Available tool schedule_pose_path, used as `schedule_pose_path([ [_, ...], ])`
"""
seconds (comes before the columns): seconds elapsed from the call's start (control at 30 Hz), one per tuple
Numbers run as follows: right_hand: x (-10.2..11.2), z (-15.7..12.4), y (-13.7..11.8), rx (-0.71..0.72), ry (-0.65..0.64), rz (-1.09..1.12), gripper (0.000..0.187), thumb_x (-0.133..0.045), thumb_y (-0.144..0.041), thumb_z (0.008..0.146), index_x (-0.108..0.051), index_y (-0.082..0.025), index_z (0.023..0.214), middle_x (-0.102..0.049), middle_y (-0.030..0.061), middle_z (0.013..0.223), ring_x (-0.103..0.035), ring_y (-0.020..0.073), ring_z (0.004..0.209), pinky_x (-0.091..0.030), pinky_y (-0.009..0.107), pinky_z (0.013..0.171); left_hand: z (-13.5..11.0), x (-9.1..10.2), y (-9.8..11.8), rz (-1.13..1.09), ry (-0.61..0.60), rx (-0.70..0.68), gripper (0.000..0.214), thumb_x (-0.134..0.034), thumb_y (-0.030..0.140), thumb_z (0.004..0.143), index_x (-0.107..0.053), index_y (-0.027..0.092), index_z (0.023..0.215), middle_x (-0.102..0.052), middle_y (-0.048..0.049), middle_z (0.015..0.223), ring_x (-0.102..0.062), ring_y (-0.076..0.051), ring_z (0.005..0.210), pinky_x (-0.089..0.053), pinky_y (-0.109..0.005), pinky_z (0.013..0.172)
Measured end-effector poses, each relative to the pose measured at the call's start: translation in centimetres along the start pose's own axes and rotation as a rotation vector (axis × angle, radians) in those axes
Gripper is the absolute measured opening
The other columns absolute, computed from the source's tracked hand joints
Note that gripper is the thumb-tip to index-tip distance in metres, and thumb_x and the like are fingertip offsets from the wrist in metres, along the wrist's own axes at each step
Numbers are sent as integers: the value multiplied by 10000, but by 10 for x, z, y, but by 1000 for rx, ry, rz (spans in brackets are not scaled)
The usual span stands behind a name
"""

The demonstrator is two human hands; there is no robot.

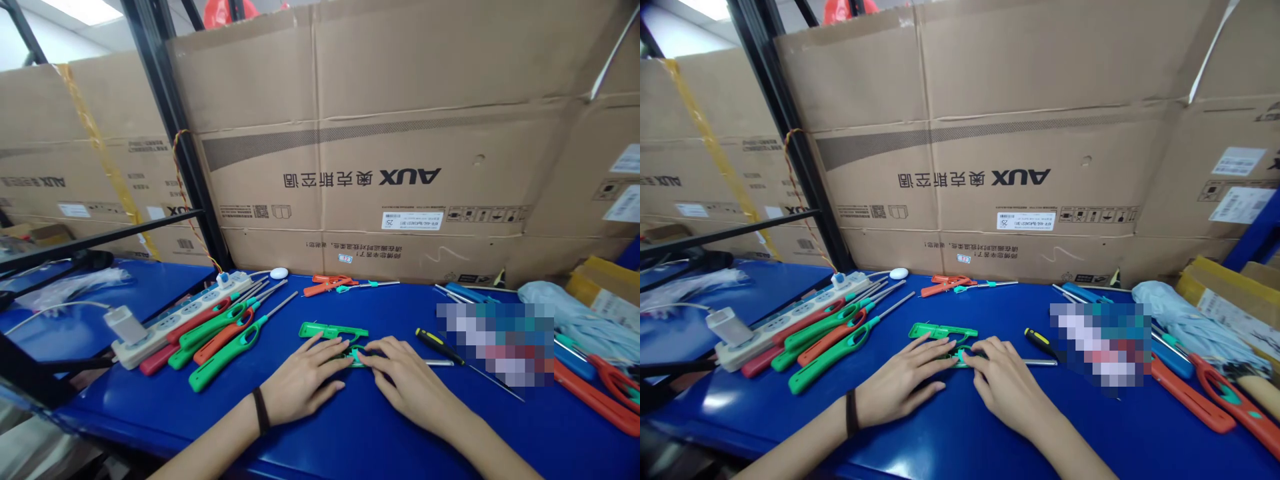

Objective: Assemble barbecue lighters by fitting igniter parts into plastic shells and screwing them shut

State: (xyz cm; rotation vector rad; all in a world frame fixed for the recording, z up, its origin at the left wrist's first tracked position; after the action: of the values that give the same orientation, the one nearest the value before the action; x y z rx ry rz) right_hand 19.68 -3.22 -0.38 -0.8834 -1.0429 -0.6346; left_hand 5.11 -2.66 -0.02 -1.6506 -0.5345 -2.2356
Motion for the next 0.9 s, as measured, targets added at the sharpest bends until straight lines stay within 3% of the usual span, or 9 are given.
schedule_pose_path([
  [0.17, 3, 2, 24, -45, 23, 157, 233, -528, -340, 889, -630, -260, 1083, -639, 50, 1084, -559, 223, 1057, -318, 473, 1039, 11, 2, 3, -54, 80, -4, 282, -468, 221, 926, -528, 229, 1201, -568, -67, 1213, -525, -201, 1145, -411, -390, 1019],
  [0.33, 2, 0, 26, -39, 36, 156, 30, -578, -268, 864, -594, -244, 873, -616, 5, 946, -569, 195, 962, -321, 443, 1023, 14, -7, 1, -20, 60, 4, 303, -399, 154, 943, -533, 258, 1194, -590, -39, 1145, -577, -162, 1028, -533, -243, 789],
  [0.53, -1, 1, 22, -43, 25, 136, 29, -556, -236, 880, -566, -239, 853, -611, 5, 884, -565, 208, 943, -386, 414, 934, 13, -16, -4, 43, 23, 39, 330, -404, 163, 948, -512, 295, 1231, -575, -20, 1202, -587, -176, 1001, -549, -281, 755],
  [0.7, 0, 3, 25, -31, 39, 179, 39, -558, -216, 875, -553, -228, 838, -594, 0, 852, -568, 183, 853, -450, 323, 794, 13, -16, -4, 50, 31, 36, 330, -396, 171, 952, -527, 282, 1234, -581, -36, 1194, -593, -173, 986, -553, -276, 761],
  [0.9, 0, 2, 26, -38, 25, 200, 33, -553, -231, 881, -552, -233, 848, -595, 1, 868, -575, 178, 850, -455, 311, 774, 13, -14, -4, 21, 44, 19, 329, -404, 178, 952, -541, 284, 1232, -593, -31, 1193, -600, -170, 988, -557, -276, 766],
])
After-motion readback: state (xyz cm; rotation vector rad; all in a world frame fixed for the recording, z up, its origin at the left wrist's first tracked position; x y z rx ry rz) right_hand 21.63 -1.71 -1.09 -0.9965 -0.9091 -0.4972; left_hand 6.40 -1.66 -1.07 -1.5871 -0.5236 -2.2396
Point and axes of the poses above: each hand's wrist, its own z-axis towards the middle knuckle, its own x-axis out of the back of the hand, y = z × x, the point moved 7 cm from there along z, towards the middle knuckle
